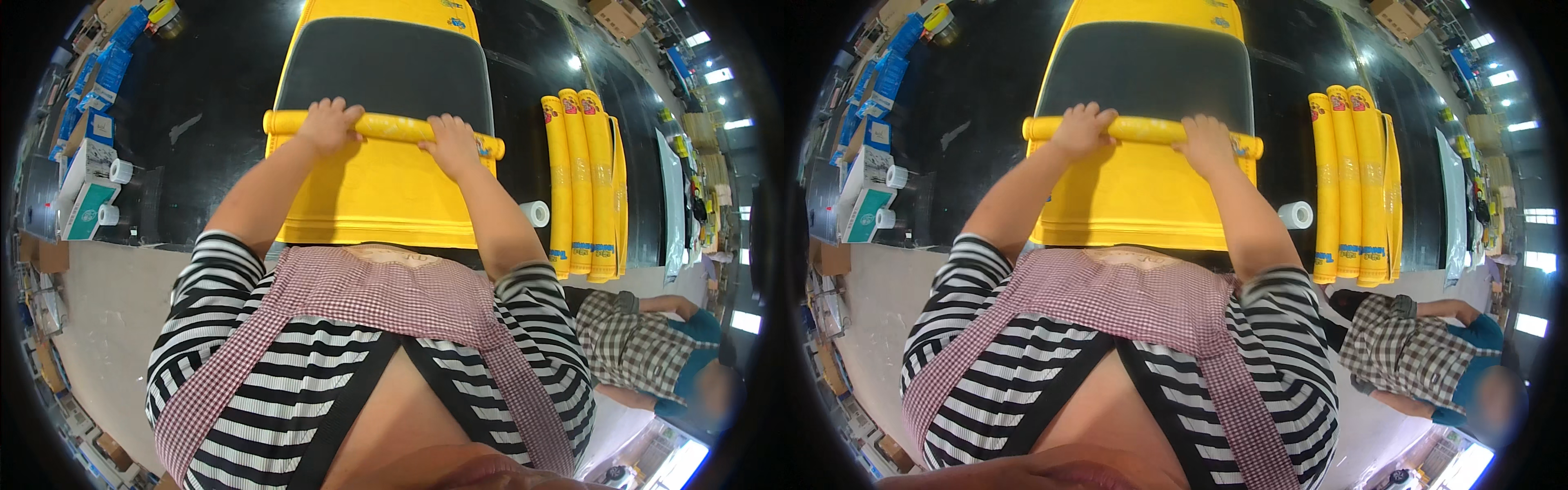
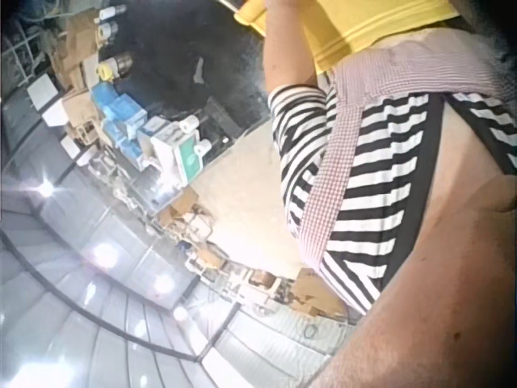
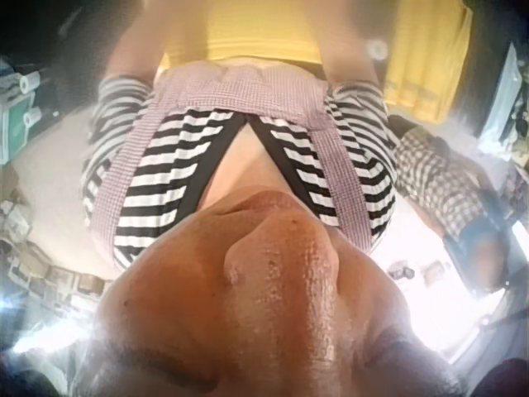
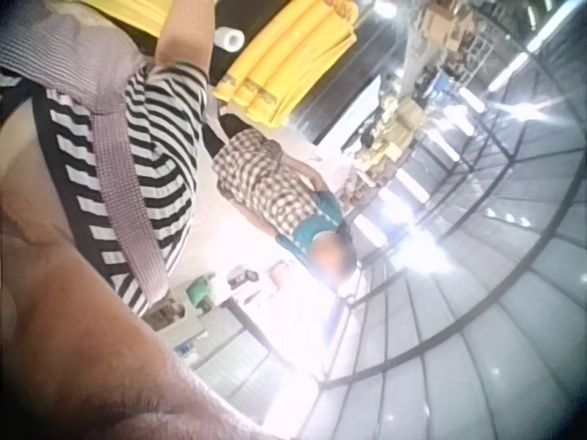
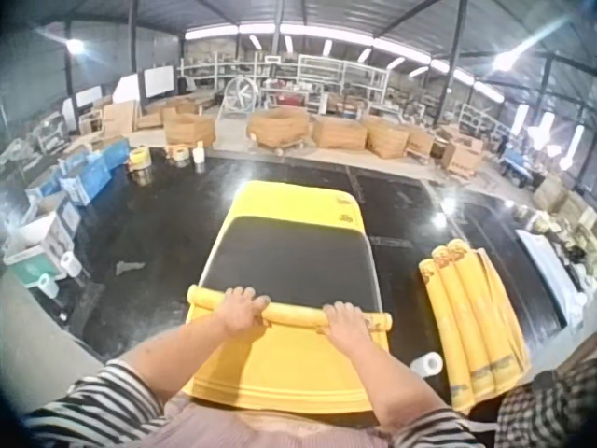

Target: The person rolls a yellow mat with a black center on a table, secures it with tape, and stacks it with other rolled mats. They repeat this process for multiple mats, handling each one individually.

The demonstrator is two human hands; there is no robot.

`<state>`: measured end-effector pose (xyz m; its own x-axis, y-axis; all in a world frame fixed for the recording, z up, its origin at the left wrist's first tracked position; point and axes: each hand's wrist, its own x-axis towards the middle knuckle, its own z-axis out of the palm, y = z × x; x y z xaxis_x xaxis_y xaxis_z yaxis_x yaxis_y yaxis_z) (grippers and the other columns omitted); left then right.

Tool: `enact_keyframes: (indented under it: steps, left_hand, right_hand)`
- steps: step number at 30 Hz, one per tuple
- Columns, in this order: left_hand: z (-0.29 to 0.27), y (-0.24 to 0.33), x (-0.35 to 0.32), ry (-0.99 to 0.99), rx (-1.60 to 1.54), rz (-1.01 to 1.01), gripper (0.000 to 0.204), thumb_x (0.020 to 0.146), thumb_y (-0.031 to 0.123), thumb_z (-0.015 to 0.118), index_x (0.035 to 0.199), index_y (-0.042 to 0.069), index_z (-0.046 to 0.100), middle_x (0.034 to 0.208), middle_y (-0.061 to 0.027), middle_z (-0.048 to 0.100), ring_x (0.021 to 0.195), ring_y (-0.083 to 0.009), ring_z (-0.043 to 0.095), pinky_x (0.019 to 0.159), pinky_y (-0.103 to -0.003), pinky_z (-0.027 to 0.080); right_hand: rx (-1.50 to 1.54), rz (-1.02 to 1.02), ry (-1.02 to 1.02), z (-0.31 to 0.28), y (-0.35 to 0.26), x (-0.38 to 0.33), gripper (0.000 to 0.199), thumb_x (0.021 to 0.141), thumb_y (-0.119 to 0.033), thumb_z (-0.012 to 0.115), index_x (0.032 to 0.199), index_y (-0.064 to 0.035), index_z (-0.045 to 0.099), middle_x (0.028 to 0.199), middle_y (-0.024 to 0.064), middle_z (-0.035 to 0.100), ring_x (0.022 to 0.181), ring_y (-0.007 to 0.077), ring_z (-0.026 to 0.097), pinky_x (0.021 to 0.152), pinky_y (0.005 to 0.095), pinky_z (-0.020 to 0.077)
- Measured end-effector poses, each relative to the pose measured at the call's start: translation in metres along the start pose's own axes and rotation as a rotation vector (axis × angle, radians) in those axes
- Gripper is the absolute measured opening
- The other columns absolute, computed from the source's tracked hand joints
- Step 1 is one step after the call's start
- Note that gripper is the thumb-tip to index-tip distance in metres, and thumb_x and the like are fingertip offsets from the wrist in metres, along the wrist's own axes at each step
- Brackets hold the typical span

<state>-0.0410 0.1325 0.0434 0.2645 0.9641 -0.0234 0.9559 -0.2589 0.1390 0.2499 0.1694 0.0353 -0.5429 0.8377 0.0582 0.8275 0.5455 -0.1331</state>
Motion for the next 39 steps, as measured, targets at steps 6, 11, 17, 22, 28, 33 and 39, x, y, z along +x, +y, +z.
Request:
enact_keyframes:
  steps: [6,11,17,22,28,33,39]
  left_hand:
    - [0.000,0.065,-0.110,0.021,-0.155,0.036,0.056,0.084,0.033,0.078,0.133,0.013,0.063,0.115,-0.0132,0.060,0.113,-0.0342,0.056,0.100,-0.049,0.042]
    - [0.035,0.022,-0.146,0.393,-0.015,-0.133,0.041,0.091,0.035,0.071,0.125,0.010,0.069,0.123,-0.0119,0.062,0.118,-0.0327,0.056,0.106,-0.049,0.039]
    - [0.023,-0.002,-0.151,0.178,-0.490,-0.633,0.044,0.104,0.024,0.060,0.138,-0.003,0.060,0.131,-0.0214,0.066,0.119,-0.0378,0.063,0.105,-0.044,0.048]
    - [0.011,0.046,-0.133,0.272,-0.730,-0.862,0.051,0.102,0.014,0.065,0.148,-0.004,0.053,0.137,-0.0220,0.064,0.121,-0.0291,0.064,0.103,-0.035,0.050]
    - [0.061,0.057,-0.143,0.515,-0.729,-0.699,0.048,0.103,0.016,0.063,0.146,-0.002,0.054,0.146,-0.0218,0.058,0.131,-0.0335,0.058,0.110,-0.039,0.047]
    - [0.015,0.061,-0.117,0.261,-0.739,-0.790,0.046,0.101,0.019,0.065,0.140,-0.003,0.058,0.144,-0.0260,0.059,0.133,-0.0357,0.059,0.111,-0.040,0.047]
    - [0.036,0.025,-0.095,0.387,-0.126,-0.685,0.044,0.098,0.023,0.067,0.136,0.002,0.064,0.141,-0.0227,0.061,0.132,-0.0411,0.057,0.112,-0.044,0.046]
  right_hand:
    - [0.149,-0.130,0.058,-0.005,-0.010,-0.126,0.053,0.088,-0.024,0.075,0.135,-0.0042,0.061,0.117,0.0165,0.063,0.111,0.0351,0.059,0.098,0.0472,0.0451]
    - [0.059,0.092,0.317,0.000,0.053,-0.170,0.041,0.094,-0.010,0.068,0.134,-0.0005,0.064,0.121,0.0211,0.066,0.114,0.0388,0.062,0.103,0.0472,0.0463]
    - [0.567,0.579,0.342,0.023,0.086,-0.196,0.041,0.103,-0.008,0.058,0.143,0.0048,0.057,0.143,0.0264,0.059,0.129,0.0423,0.058,0.112,0.0421,0.0456]
    - [0.980,0.897,0.312,0.002,0.092,-0.184,0.046,0.106,-0.010,0.058,0.149,0.0046,0.051,0.143,0.0225,0.061,0.126,0.0299,0.063,0.108,0.0346,0.0480]
    - [1.040,0.905,0.284,-0.025,0.099,-0.175,0.050,0.105,-0.010,0.062,0.151,0.0059,0.049,0.141,0.0211,0.062,0.126,0.0263,0.062,0.106,0.0326,0.0490]
    - [0.716,0.789,0.185,-0.017,0.127,-0.179,0.055,0.105,-0.022,0.063,0.149,0.0083,0.049,0.144,0.0262,0.059,0.131,0.0351,0.059,0.110,0.0380,0.0469]
    - [0.134,0.636,0.029,0.008,0.118,-0.140,0.061,0.105,-0.043,0.055,0.150,-0.0028,0.052,0.158,0.0271,0.044,0.148,0.0426,0.041,0.121,0.0573,0.0319]
